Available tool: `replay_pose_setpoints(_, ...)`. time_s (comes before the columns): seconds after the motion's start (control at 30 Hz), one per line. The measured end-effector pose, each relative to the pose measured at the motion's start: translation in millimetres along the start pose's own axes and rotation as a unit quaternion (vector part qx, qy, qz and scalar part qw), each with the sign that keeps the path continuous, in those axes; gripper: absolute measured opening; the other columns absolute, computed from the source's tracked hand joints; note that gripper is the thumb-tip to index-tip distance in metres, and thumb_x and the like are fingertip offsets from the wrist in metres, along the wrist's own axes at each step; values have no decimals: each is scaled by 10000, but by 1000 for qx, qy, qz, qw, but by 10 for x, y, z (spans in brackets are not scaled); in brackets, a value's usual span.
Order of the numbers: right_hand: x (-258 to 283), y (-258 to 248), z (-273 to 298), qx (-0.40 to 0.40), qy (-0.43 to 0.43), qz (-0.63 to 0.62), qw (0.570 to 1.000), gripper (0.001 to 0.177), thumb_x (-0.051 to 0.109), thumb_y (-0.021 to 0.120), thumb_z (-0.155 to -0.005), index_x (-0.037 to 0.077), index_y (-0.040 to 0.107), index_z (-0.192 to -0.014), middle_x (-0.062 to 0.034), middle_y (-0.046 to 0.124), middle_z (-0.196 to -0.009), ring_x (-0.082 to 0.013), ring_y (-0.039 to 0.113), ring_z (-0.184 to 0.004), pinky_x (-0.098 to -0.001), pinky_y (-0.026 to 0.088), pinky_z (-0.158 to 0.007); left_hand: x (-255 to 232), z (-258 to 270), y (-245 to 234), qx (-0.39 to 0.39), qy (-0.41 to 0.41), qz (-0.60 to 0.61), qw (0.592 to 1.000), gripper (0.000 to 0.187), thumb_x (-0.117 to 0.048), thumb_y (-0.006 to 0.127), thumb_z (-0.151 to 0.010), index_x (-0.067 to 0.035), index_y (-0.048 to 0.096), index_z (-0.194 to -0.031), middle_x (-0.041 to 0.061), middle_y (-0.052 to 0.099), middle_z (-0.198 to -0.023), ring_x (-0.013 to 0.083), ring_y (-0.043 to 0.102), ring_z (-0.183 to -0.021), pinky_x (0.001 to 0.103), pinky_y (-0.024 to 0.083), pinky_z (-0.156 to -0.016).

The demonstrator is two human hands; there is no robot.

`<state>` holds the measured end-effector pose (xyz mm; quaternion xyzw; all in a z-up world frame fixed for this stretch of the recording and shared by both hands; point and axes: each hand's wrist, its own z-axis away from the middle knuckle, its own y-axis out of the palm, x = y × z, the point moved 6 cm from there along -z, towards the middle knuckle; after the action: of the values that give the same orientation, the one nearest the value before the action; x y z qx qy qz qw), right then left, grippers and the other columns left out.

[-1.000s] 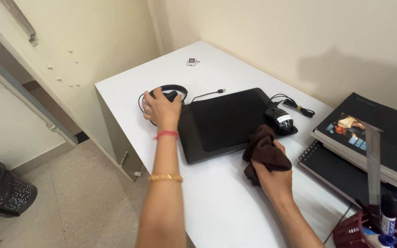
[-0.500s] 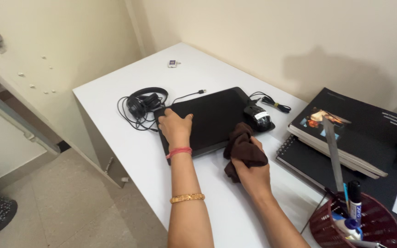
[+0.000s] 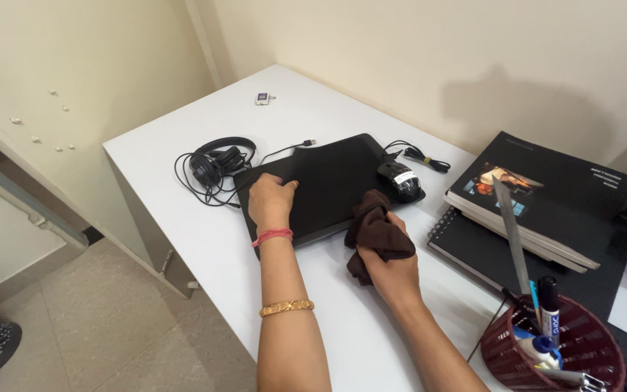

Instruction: The person wipes a white desk surface, a black mousepad, a closed laptop, and a pair of headphones using a brown cloth. They move items aside to reach the desk, wipe each object, and return them to their original positions.

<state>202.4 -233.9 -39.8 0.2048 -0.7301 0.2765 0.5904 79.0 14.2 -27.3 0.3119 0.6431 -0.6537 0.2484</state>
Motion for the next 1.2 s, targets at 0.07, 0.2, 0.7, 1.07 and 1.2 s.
replay_pose_setpoints(0.07,-11,-4,-13,-1,-5,2,1000,685,179,747,-796,130,496,-1431,-67,719,-1150,-158,695,-1053,-298,536,-909,-15,-8,18,2,18,31,999,398,-359,804,-806,-92,727,-1090,136,735,-1084,322,719,-1028,438,569,-871)
replay_pose_setpoints(0.2,-7,-4,-24,-3,-33,19,999,682,180,754,-799,114,497,-1428,-67,716,-1170,-156,690,-1072,-292,525,-929,-369,48,-254,-98,221,63,968,347,-335,810,-829,-30,725,-972,202,696,-1004,357,673,-916,445,532,-805)
replay_pose_setpoints(0.7,-348,-265,-63,-45,73,-62,994,304,134,756,-808,-7,713,-1073,-143,740,-923,-238,709,-765,-358,573,-614,-923,1250,-1421,-55,323,193,925,286,-256,621,-991,16,570,-1063,217,647,-783,360,609,-700,441,477,-659)
replay_pose_setpoints(1.07,-466,-650,416,-34,52,-124,990,312,122,746,-818,-10,715,-1099,-96,740,-1037,-167,699,-897,-292,561,-758,-599,1812,-1700,281,268,632,671,315,-105,562,-1082,6,561,-1377,70,674,-1219,154,654,-1086,321,545,-960)
replay_pose_setpoints(1.2,-534,-828,682,-29,109,-159,981,356,139,716,-808,6,687,-1137,-100,717,-1019,-216,676,-886,-366,542,-747,243,1885,-1377,227,127,678,688,359,-127,562,-1032,-20,555,-1375,71,680,-1225,169,666,-1092,337,547,-949)
